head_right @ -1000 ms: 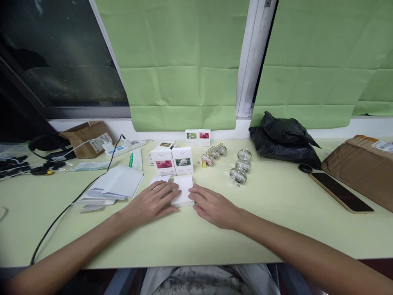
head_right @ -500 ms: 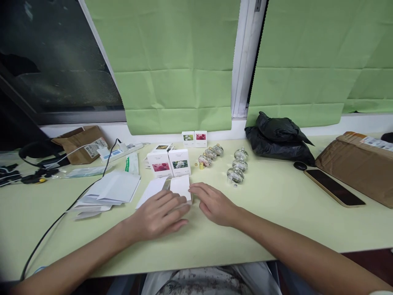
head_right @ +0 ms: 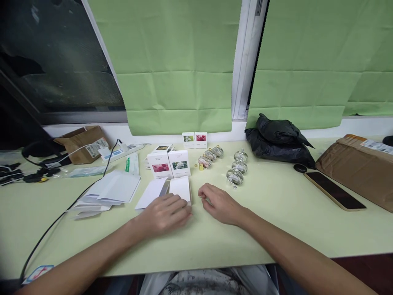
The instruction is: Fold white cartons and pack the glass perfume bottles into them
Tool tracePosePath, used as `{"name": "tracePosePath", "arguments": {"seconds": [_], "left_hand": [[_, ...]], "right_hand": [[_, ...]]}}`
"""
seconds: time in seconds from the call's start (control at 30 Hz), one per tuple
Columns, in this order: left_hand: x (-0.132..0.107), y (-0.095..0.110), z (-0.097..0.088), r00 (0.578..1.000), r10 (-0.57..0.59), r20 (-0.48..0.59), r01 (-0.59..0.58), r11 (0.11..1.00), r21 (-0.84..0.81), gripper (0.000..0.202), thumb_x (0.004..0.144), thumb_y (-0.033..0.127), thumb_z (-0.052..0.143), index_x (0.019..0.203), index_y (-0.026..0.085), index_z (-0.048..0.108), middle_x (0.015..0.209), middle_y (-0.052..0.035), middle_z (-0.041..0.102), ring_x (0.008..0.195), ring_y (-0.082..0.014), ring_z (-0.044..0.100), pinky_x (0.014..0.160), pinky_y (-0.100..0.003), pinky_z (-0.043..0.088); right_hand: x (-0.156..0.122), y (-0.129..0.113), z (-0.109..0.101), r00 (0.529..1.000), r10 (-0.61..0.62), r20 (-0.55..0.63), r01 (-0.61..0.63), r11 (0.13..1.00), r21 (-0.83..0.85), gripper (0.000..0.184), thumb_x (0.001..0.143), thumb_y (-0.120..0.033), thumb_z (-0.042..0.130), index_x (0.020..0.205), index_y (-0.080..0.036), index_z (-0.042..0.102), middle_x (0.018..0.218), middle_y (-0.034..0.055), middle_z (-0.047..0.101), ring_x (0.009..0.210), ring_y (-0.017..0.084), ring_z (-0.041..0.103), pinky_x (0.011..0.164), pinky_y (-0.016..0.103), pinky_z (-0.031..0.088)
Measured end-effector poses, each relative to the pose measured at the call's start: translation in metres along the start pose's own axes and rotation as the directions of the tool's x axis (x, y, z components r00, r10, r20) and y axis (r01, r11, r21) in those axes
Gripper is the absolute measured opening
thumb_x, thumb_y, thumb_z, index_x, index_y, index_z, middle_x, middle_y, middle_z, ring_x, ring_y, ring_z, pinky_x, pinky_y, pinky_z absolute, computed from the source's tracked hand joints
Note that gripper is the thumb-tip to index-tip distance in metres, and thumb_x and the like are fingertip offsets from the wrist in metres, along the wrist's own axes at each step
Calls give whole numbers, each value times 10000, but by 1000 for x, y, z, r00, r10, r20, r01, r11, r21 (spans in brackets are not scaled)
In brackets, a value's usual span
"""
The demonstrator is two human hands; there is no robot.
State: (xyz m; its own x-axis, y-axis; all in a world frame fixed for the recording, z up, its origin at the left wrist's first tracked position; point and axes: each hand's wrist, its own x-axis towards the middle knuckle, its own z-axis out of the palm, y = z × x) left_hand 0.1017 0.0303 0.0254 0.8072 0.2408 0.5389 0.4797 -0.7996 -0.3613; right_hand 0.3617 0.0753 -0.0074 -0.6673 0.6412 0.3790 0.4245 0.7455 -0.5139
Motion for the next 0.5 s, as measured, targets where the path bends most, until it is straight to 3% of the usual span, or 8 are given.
{"name": "tracePosePath", "arguments": {"seconds": [0.1,0.23,0.33,0.5], "left_hand": [[-7,-12,-9,991,-126,-36,127,992,9,21,1007,197,636,1025,199,646,831,-20,684,740,-170,638,680,-316,472],[-10,-25,-12,995,-97,-3,97,995,-23,76,1009,276,656,1039,205,657,860,-29,702,758,-179,662,706,-319,499],[-15,-36,-11,984,-179,22,180,981,-66,112,1020,299,643,1077,207,670,924,-48,722,841,-195,696,739,-318,517],[-21,-46,-6,952,-294,87,304,941,-149,140,1052,289,579,1027,200,685,892,-52,710,810,-186,678,740,-313,512]], "right_hand": [[1,0,1,1000,-21,1,21,1000,10,160,1007,-124,517,1108,-237,568,1035,42,648,871,189,617,760,313,491],[3,2,0,1000,6,2,-6,1000,13,146,1033,-151,520,1121,-244,589,955,22,650,835,191,599,737,320,489],[4,3,-2,1000,-6,-7,5,1000,-12,120,1051,-177,528,1103,-246,611,938,31,660,879,213,598,775,349,503],[7,4,-6,1000,-16,-19,16,999,-37,118,1063,-185,530,1079,-242,632,963,46,672,934,231,595,820,374,509]]}}
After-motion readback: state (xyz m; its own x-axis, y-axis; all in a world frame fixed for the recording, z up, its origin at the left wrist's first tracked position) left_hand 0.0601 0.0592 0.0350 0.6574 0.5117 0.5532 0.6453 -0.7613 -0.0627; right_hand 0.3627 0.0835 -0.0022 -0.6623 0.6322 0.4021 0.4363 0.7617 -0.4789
